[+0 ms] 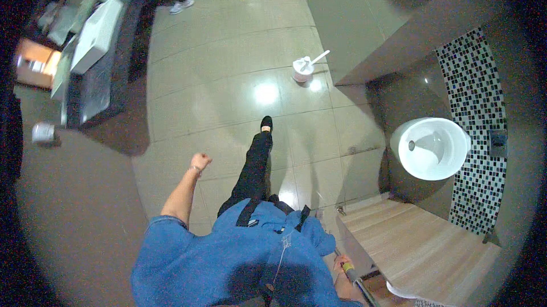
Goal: The person scrubs a squat toilet with a long-handled brush, repeatedly flushing the toilet to rinse the bowl. The person then exits the stall and walks through the restroom.
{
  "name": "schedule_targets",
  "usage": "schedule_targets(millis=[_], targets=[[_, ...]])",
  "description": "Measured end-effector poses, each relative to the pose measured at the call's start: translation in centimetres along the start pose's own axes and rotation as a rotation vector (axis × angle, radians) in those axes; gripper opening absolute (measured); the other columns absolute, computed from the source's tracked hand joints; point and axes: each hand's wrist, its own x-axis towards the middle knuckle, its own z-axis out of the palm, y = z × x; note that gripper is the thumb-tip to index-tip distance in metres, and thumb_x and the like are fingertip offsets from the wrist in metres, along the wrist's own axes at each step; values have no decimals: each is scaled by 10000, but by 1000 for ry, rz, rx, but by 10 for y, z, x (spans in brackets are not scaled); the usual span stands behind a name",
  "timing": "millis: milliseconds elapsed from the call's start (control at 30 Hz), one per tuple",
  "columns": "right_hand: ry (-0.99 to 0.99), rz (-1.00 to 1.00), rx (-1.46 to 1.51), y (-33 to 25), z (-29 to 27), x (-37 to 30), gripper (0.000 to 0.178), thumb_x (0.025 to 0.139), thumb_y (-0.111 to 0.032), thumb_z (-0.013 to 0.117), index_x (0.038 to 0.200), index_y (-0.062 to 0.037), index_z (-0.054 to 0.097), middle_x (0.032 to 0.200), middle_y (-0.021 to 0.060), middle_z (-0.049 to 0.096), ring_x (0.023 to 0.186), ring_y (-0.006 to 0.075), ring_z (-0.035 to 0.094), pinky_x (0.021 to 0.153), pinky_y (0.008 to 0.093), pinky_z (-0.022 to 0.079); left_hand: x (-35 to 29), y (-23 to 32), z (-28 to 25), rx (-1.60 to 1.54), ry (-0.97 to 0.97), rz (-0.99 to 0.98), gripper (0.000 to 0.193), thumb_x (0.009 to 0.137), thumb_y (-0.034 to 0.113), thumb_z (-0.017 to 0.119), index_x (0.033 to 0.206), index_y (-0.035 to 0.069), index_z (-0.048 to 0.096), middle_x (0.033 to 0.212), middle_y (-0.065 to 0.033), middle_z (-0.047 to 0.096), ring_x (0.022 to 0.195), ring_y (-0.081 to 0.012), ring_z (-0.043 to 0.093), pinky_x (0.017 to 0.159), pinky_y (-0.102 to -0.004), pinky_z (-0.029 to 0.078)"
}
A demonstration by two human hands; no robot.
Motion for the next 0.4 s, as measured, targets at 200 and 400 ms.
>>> schedule_targets(millis=[200, 400], targets=[[101, -36, 157, -24, 118, 31, 228, 799, -221, 483, 791, 6, 501, 535, 7, 466, 491, 156, 475, 509, 285, 429, 248, 272, -2, 108, -205, 348, 344, 678, 316, 590, 900, 58, 634, 859, -154, 627, 829, -296, 590, 747, -377, 456], [554, -226, 477, -73, 257, 58, 334, 790, -104, 502, 1068, 71, 440, 619, 20, 433, 460, 126, 457, 452, 211, 390, 405, 446, 122, -201, -374, 372, 503, 702, 257, 593, 1128, 2, 515, 1142, -179, 527, 1054, -294, 504, 924, -338, 373]])
